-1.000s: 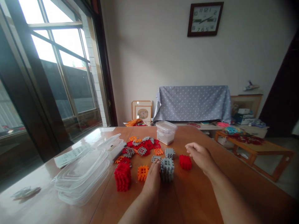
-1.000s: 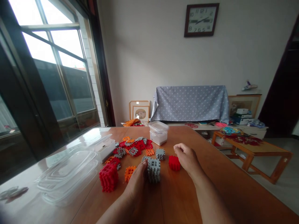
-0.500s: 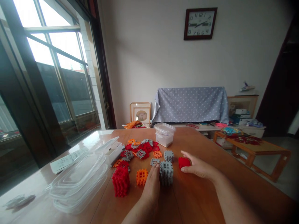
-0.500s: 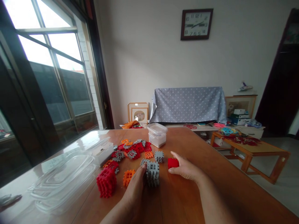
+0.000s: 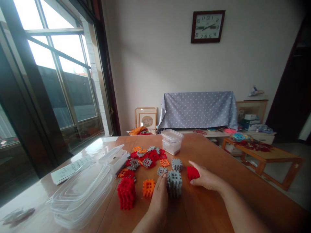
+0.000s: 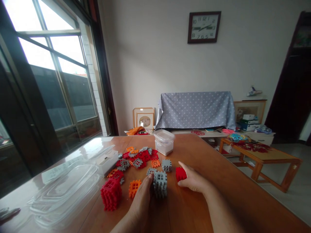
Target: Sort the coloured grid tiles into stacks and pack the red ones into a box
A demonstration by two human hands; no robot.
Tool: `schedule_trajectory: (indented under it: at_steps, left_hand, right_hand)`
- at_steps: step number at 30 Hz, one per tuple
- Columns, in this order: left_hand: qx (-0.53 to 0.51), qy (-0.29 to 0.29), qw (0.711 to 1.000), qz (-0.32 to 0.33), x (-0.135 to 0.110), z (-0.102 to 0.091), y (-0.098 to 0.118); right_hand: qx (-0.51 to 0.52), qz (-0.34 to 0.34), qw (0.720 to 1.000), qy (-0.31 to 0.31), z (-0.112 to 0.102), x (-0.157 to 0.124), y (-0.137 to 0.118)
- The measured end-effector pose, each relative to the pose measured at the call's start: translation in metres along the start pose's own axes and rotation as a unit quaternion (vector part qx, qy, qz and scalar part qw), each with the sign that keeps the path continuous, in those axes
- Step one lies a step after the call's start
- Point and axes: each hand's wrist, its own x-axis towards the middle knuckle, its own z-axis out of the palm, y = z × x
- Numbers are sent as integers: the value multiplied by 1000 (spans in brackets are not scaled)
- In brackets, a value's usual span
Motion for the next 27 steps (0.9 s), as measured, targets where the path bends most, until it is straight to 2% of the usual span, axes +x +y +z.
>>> schedule_trajectory:
  at_steps: [3,6,13,18,27]
  left_hand:
    - [7,15,1000,1,2,-2,-1]
    - [7,4,1000,-4,4,-3,0]
    - [5,3,1000,-15,9,-6,-3]
    - [13,6,1000,-4,12,-6,-8]
    - [-1,53,998,22,11,-1,-10]
  right_hand:
    - [-24,4,1000,0,0,1,1]
    - [-41,6,999,4,0,2,1]
    - [-25,-27,999,0,-1,3,3]
    - [-34,-24,999,-4,0,5,6]
    - [-59,-13,998,3,2,12,14]
